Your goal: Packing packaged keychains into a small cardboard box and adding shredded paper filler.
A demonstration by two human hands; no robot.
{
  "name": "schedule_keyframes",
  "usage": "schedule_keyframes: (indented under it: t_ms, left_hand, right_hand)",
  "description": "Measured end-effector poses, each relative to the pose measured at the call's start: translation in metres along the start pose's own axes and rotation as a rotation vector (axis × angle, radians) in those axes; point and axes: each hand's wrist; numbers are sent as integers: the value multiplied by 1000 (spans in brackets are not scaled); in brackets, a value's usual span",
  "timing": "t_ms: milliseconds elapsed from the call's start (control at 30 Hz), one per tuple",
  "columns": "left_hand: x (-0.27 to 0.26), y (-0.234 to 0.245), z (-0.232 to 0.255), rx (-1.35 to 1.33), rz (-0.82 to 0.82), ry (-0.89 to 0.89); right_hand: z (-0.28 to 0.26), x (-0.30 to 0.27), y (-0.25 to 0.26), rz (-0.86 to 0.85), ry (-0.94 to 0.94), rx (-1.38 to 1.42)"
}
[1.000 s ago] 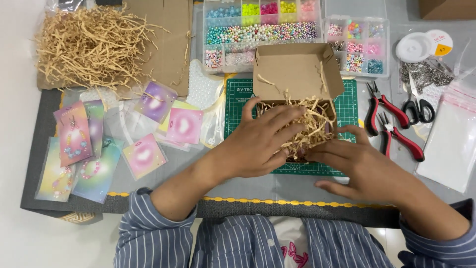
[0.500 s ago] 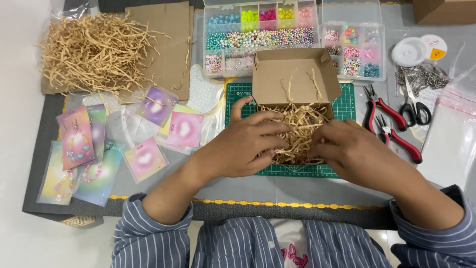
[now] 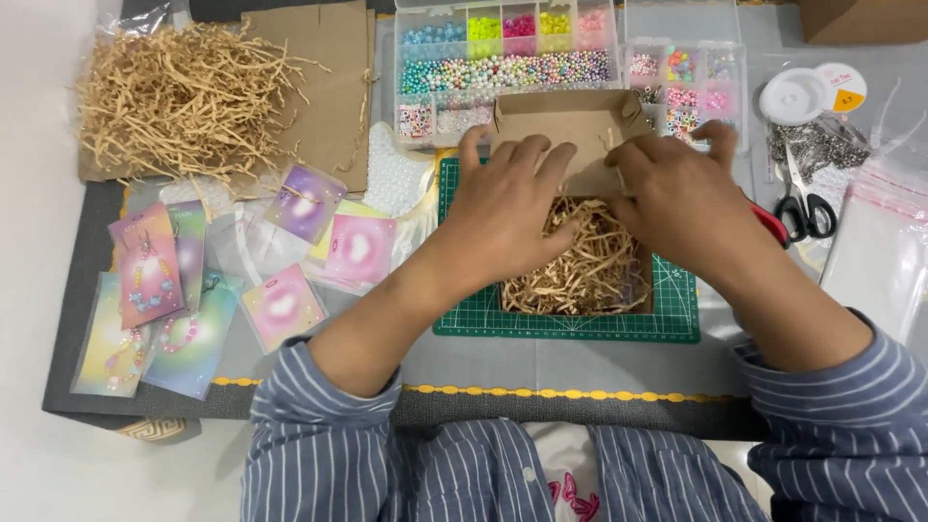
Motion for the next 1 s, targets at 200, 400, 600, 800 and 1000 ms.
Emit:
schedule_keyframes:
  t_ms: [200,400,600,800,1000]
  left_hand:
    - [-3,-34,2,-28,-171,-40]
    - [-40,-12,12,-89,-133,-197]
    - [-59,19,17,-65,-200,-203]
    - [-52,5,13,-7,-95,-157]
    - [-47,4,14,-65,-78,-182]
  right_hand:
    - [-2,-10,-22,-30,-7,103]
    - [-19,-29,25,-15,-15,375]
    - [-21,-54,34,-191,270,346]
    - [-20,-36,47,-220,268,434]
    - [-25,-24,68,-221,-55,377]
Point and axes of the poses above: each hand's wrist, its own x-axis towards the middle knuckle, its own y-axis out of the back of the hand, z = x × y, and after that the axes turned 14 degrees about z, right-handed
